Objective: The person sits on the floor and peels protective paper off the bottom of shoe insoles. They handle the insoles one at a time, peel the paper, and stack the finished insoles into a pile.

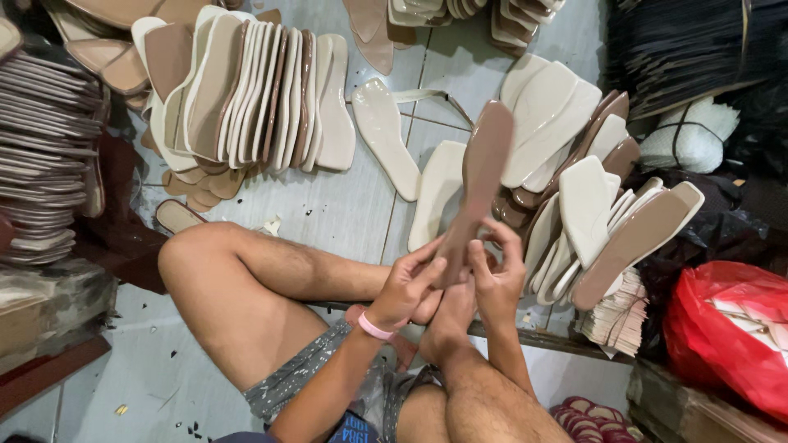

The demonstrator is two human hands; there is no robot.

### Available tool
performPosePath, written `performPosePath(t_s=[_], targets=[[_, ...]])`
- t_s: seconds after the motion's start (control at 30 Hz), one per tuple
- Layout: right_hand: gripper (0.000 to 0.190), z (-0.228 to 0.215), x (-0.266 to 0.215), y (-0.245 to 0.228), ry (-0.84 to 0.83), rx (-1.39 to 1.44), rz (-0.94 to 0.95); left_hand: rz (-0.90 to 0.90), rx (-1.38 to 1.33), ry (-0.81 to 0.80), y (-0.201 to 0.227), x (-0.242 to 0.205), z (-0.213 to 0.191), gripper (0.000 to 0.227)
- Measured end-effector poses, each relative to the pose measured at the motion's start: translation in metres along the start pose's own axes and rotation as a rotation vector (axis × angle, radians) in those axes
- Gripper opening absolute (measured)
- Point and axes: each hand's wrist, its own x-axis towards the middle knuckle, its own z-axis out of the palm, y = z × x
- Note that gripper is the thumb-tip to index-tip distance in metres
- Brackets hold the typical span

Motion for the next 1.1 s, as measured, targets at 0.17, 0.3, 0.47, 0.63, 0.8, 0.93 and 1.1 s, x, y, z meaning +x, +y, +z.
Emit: performPosePath(t_s=[0.17,0.3,0.47,0.63,0.8,0.93,1.1], targets=[[0.051,0.003,0.003,0.007,-0.001,0.358,0.251,-0.071,-0.05,0.014,-0.006,-0.001,-0.018,0.05],[0.039,-0.001,-0.002,0.023,-0.001,0.284,0.24,0.175,0.564,0.299,-0.008,0.004,-0.023,0.051],[0.039,-0.003,-0.005,0.037,-0.051,0.281,0.22,0.217,0.68,0.467,-0.001,0.006,-0.017,0.03],[0.039,-0.005,-0.006,0.042,-0.052,0.287,0.242,0.192,0.668,0.5,0.002,0.011,-0.01,0.024],[0.037,-0.004,-0.008,0.045,-0.055,0.265,0.271,0.23,0.829,0.489,-0.001,0.009,-0.023,0.022],[0.031,0.001,-0.015,0.039,0.069,-0.106,0.119,0.319,0.852,0.451,-0.013,0.014,-0.039,0.027],[0.024,-0.004,-0.021,0.023,0.151,-0.843,-0.839,0.387,0.935,0.649,-0.019,0.036,-0.074,0.039]])
